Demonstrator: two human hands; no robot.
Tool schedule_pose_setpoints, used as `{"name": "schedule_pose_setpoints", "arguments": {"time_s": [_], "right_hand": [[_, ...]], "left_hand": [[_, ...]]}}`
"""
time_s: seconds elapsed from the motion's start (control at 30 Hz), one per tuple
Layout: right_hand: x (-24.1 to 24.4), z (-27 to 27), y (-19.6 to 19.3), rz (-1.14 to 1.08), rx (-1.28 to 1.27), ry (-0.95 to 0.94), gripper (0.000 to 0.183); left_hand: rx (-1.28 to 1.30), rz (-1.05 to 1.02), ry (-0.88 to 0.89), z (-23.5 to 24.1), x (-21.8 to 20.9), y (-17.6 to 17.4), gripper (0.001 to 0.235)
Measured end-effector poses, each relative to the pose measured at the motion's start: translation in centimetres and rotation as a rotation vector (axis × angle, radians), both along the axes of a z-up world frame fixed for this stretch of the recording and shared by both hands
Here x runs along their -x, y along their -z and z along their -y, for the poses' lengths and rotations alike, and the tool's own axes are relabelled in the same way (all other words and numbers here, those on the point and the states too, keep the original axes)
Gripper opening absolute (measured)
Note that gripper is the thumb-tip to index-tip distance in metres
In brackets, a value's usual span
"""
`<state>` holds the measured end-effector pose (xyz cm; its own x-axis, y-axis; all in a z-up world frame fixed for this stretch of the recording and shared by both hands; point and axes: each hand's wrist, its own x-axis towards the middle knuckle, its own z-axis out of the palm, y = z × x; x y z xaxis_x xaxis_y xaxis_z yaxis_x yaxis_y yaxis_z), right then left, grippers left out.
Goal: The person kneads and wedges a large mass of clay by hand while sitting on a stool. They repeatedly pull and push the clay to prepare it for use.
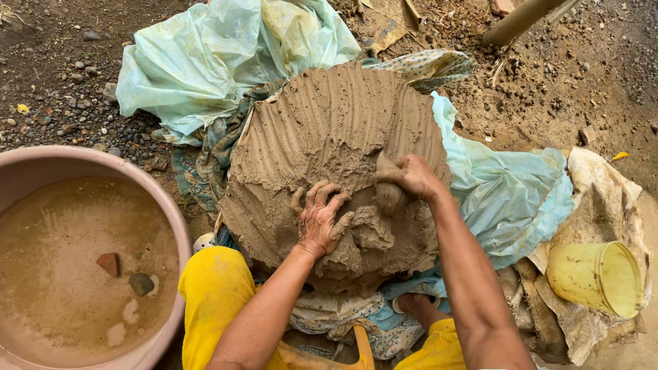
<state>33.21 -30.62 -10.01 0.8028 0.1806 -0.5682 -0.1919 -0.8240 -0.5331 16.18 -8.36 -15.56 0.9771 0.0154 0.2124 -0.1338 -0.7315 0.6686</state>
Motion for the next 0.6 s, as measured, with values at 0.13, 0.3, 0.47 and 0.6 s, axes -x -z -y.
{"name": "schedule_pose_setpoints", "arguments": {"time_s": [0.13,0.3,0.47,0.6], "right_hand": [[11.4,1.4,-8.7,0.455,-0.075,-0.088,0.051],[18.6,3.5,-18.1,1.12,-0.287,0.153,0.053],[25.2,-3.7,-5.2,1.49,-0.146,0.133,0.059],[28.6,-3.5,1.0,0.81,-0.229,0.034,0.019]], "left_hand": [[-0.038,0.046,0.017,0.0,0.2,1.5,0.063],[0.482,0.072,0.094,-2.9,-0.1,-0.4,0.048],[0.863,-0.113,-0.136,-5.0,2.3,-3.7,0.053],[0.41,0.045,-0.061,-3.2,5.5,-2.6,0.068]]}}
